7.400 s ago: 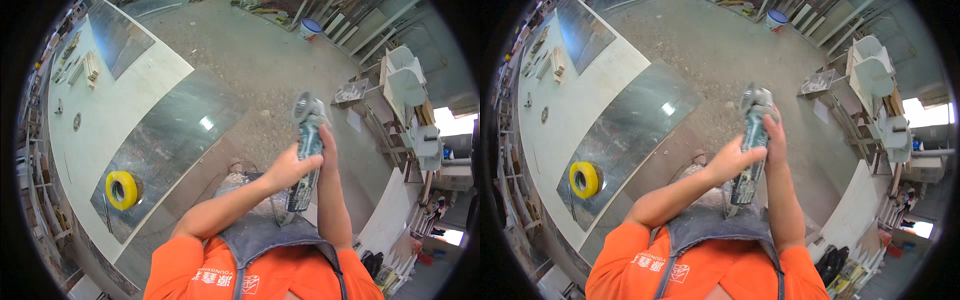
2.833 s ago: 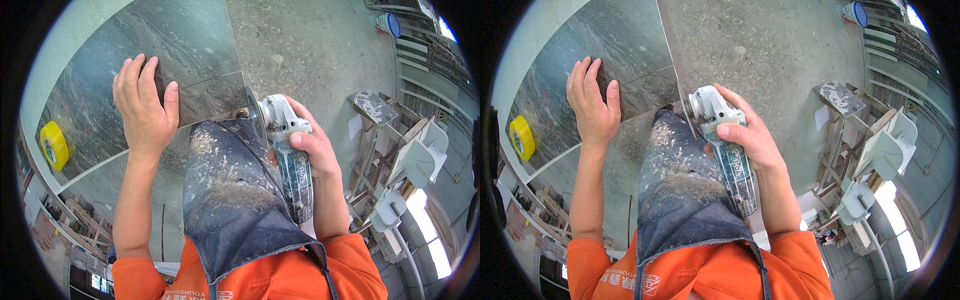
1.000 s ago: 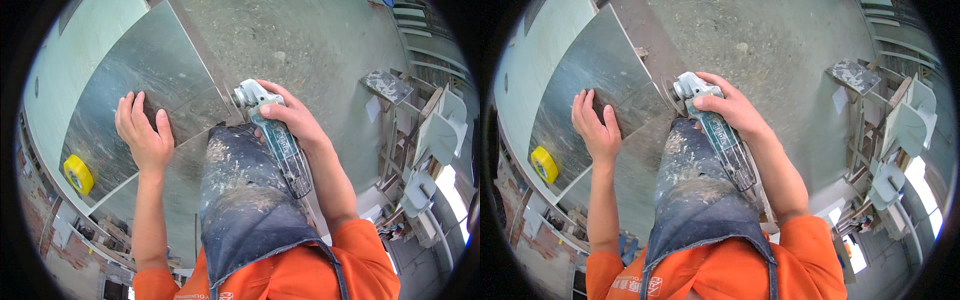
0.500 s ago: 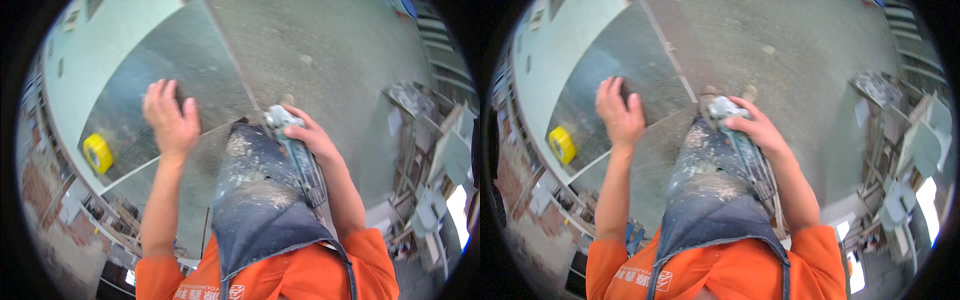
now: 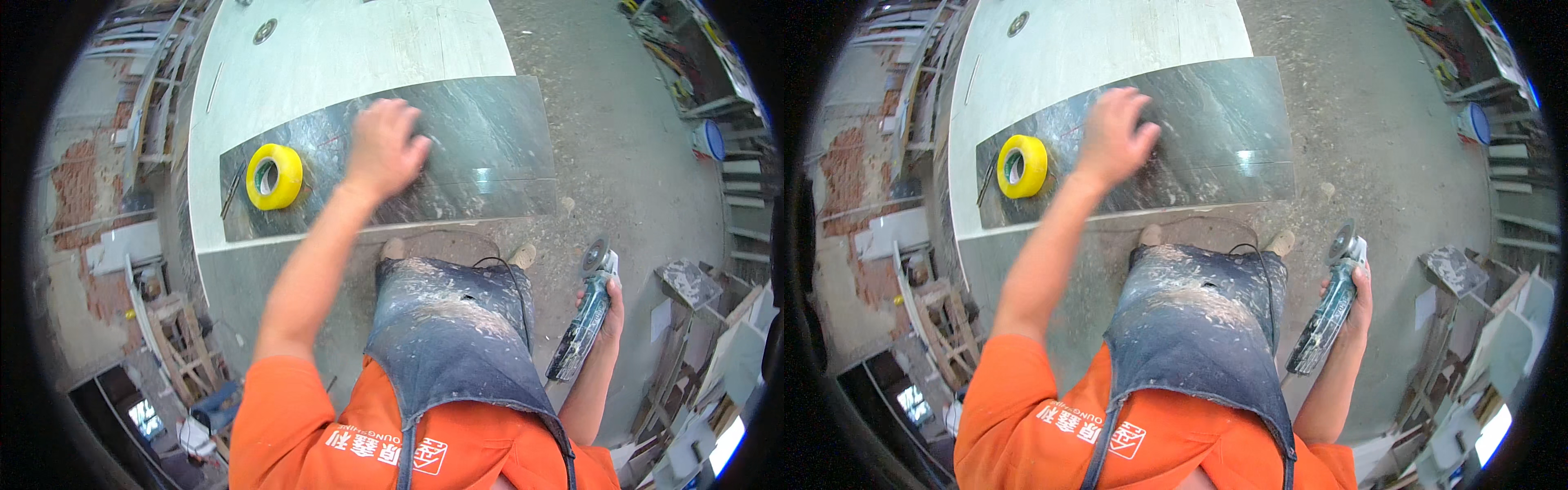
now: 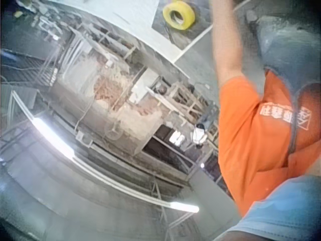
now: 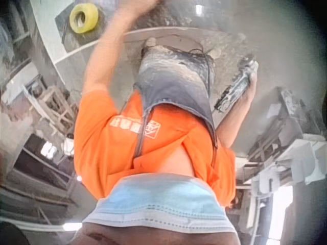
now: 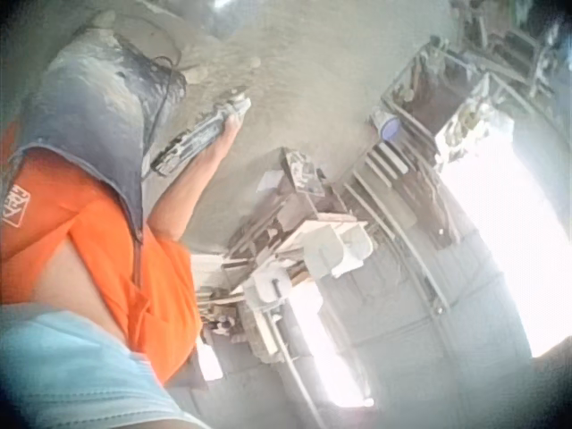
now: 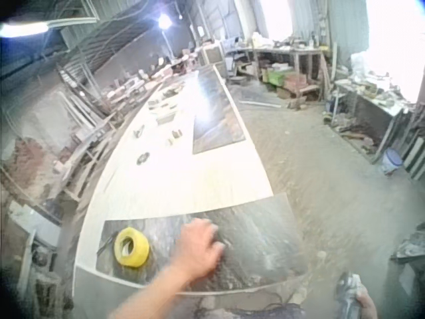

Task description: The person positions a dark stone tile on a workbench, applies yellow tape to mark a cutting line, and uses an angle grinder to cut the tile. The person handles the tile, tape, and grinder throughout the process.

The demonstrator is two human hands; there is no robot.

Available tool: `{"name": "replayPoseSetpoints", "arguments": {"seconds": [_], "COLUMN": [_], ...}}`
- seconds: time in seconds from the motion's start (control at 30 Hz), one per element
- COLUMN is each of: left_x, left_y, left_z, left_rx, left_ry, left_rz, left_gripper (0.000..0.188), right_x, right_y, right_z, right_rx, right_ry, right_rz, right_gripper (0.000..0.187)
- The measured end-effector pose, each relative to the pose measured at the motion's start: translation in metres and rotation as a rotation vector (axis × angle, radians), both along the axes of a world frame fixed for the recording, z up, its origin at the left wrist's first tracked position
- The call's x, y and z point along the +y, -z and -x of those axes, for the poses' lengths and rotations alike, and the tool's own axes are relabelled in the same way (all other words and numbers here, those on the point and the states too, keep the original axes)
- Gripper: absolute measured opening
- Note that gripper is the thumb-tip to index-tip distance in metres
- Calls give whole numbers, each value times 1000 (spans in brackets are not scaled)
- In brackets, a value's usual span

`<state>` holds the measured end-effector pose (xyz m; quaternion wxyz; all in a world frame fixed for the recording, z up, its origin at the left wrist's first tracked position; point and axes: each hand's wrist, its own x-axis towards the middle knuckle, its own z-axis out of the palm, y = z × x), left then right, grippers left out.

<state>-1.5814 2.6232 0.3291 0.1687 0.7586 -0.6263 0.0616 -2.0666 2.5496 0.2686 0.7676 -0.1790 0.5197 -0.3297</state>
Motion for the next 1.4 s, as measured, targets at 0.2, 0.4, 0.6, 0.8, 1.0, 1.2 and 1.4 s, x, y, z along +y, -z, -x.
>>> {"name": "replayPoseSetpoints", "arguments": {"seconds": [0.2,0.4,0.6,0.8,1.0,1.2,1.4], "left_x": [50,50,53,55,65,123,154], "left_y": [8,14,3,8,15,6,-6], "left_z": [-192,-198,-196,-198,-233,-295,-309], "left_rx": [64,115,75,29,202,423,503], "left_ry": [-60,51,45,33,178,179,292], "left_rz": [-261,-324,-373,-376,-306,-350,-322], "left_gripper": [48,51,54,57,66,64,50], "right_x": [95,208,280,318,343,359,393], "right_y": [-8,-67,-84,-78,-77,-77,-66], "right_z": [-33,-130,-217,-292,-351,-422,-481], "right_rx": [-49,282,734,1011,871,669,658], "right_ry": [270,130,-139,-448,-700,-988,-1052], "right_rz": [74,219,515,955,1205,1468,1725], "right_gripper": [42,79,86,86,84,81,63]}}
